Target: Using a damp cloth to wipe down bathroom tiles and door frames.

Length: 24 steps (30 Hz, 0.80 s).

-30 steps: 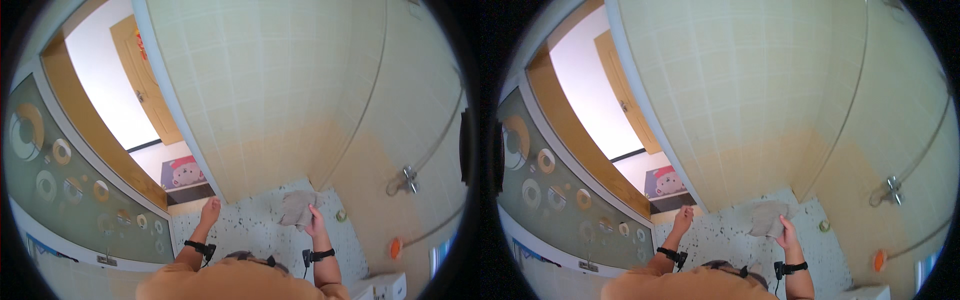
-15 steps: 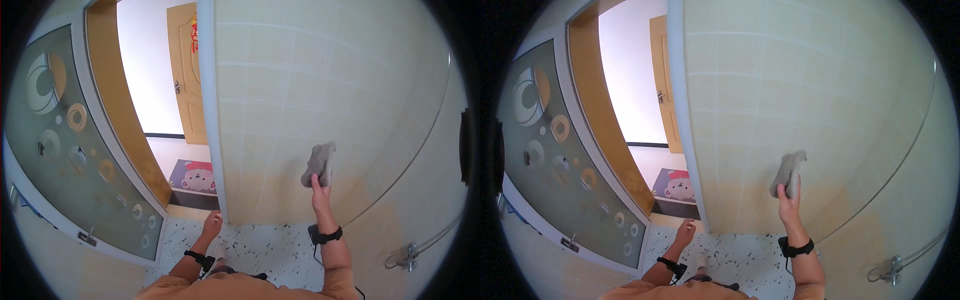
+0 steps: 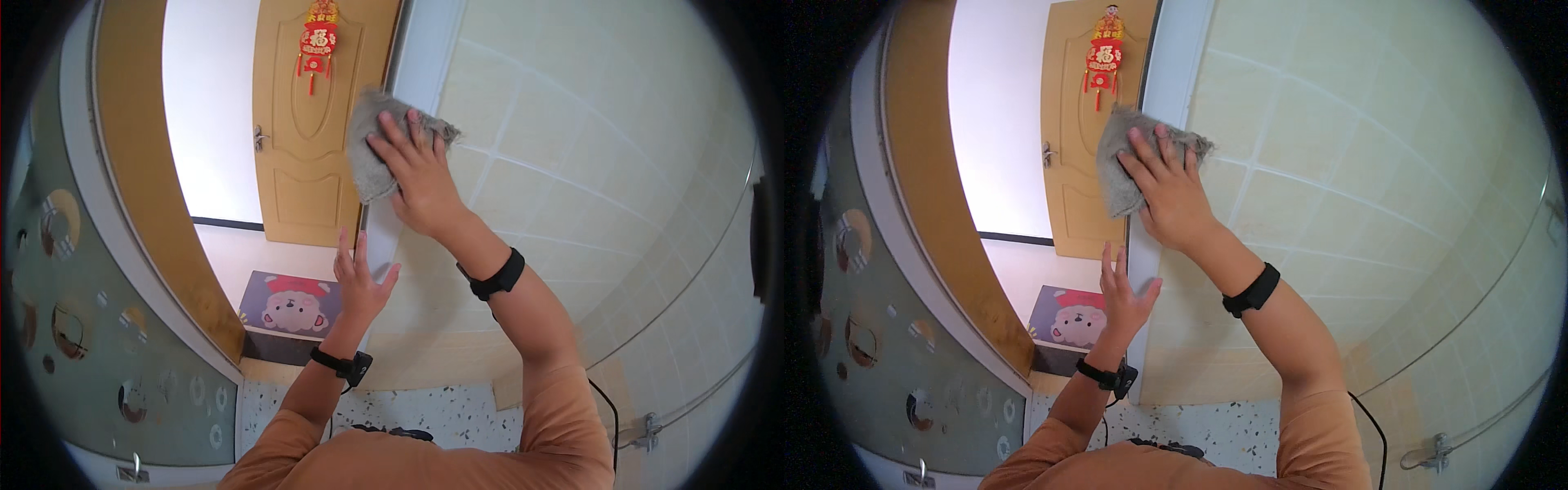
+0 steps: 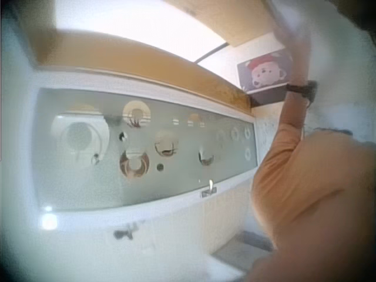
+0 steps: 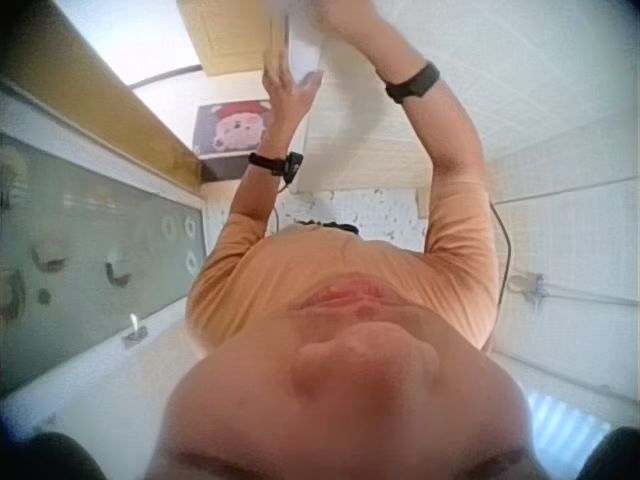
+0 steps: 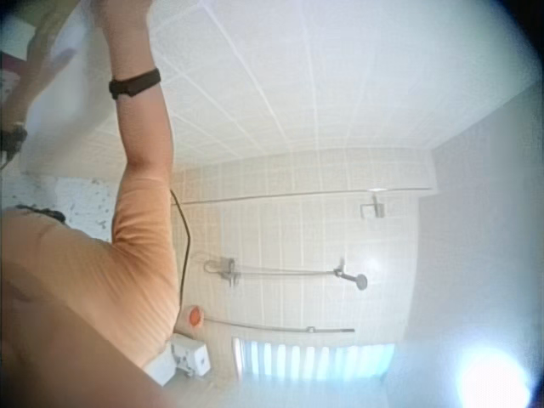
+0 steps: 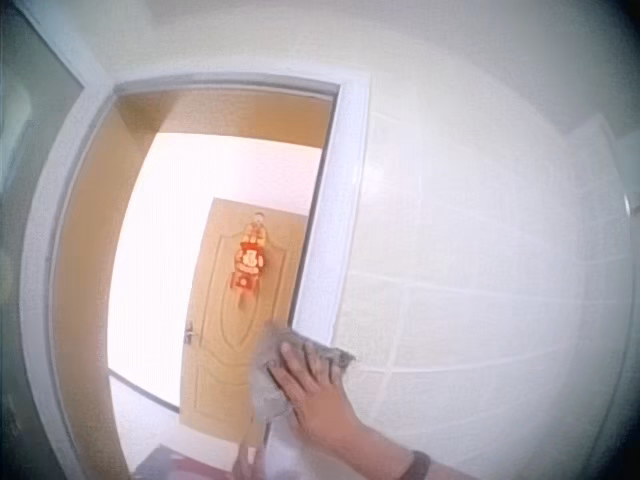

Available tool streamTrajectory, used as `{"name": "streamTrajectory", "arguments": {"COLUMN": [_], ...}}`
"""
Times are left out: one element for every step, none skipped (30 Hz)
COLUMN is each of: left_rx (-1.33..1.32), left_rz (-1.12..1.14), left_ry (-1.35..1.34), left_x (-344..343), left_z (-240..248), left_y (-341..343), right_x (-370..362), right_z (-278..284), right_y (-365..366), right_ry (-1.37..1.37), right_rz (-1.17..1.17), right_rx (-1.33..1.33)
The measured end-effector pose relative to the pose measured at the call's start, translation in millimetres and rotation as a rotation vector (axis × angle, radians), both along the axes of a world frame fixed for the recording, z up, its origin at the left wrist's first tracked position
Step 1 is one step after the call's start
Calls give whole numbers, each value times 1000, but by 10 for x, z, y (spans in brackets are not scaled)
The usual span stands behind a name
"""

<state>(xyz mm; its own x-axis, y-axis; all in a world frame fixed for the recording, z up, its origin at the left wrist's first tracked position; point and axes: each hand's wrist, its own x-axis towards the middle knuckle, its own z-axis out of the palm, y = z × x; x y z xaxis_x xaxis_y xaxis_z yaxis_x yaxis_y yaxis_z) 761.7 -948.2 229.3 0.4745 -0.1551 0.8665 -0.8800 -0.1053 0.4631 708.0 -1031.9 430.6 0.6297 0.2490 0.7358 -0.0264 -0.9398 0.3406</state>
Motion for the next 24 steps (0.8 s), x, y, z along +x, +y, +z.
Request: {"name": "streamTrajectory", "arguments": {"left_rx": [0,6,14,14,22,31,38,38,38,50,30,5,16,24,33,44,9,-18,-12,8,24,26,36,49], "left_rz": [-19,-83,-139,-148,-201,-260,-278,-253,-228,-223,-208,-216,-209,-196,-180,-166,-241,-269,-261,-249,-239,-240,-235,-232], "left_ry": [4,20,37,42,105,168,172,173,170,174,178,176,175,165,152,141,113,98,92,107,126,128,129,141], "left_x": [69,135,191,239,282,297,282,246,216,223,274,258,249,267,310,331,231,209,214,212,198,189,181,166], "left_z": [-50,-135,-220,-320,-427,-492,-509,-513,-514,-530,-546,-537,-566,-601,-624,-622,-582,-573,-573,-573,-567,-551,-523,-526], "left_y": [-56,-121,-162,-188,-201,-241,-261,-267,-293,-281,-254,-271,-273,-263,-237,-201,-297,-321,-300,-278,-260,-239,-219,-206], "right_x": [36,76,102,139,175,193,213,253,295,360,426,387,378,408,464,516,403,440,467,475,496,517,524,517], "right_z": [-72,-123,-82,-28,48,144,302,460,627,766,885,1041,1179,1339,1531,1744,2036,2293,2409,2448,2462,2451,2366,2244], "right_y": [-23,-50,-84,-98,-93,-105,-106,-134,-180,-181,-128,-77,-60,-94,-115,-127,-212,-309,-295,-306,-265,-229,-220,-221], "right_ry": [8,18,21,27,-13,-51,-101,-95,-192,-290,-290,-288,-287,-327,-355,-386,-397,-444,-489,-494,-529,-561,-621,-606], "right_rz": [-56,-112,-126,-135,-137,-145,-151,-166,-127,-70,-59,-111,-148,-56,-90,-129,-185,-193,-187,-187,-189,-195,-136,-141], "right_rx": [-56,-111,-145,-144,-166,-188,-201,-194,-217,-232,-215,-265,-308,-308,-336,-365,-380,-427,-471,-464,-445,-427,-420,-417]}}
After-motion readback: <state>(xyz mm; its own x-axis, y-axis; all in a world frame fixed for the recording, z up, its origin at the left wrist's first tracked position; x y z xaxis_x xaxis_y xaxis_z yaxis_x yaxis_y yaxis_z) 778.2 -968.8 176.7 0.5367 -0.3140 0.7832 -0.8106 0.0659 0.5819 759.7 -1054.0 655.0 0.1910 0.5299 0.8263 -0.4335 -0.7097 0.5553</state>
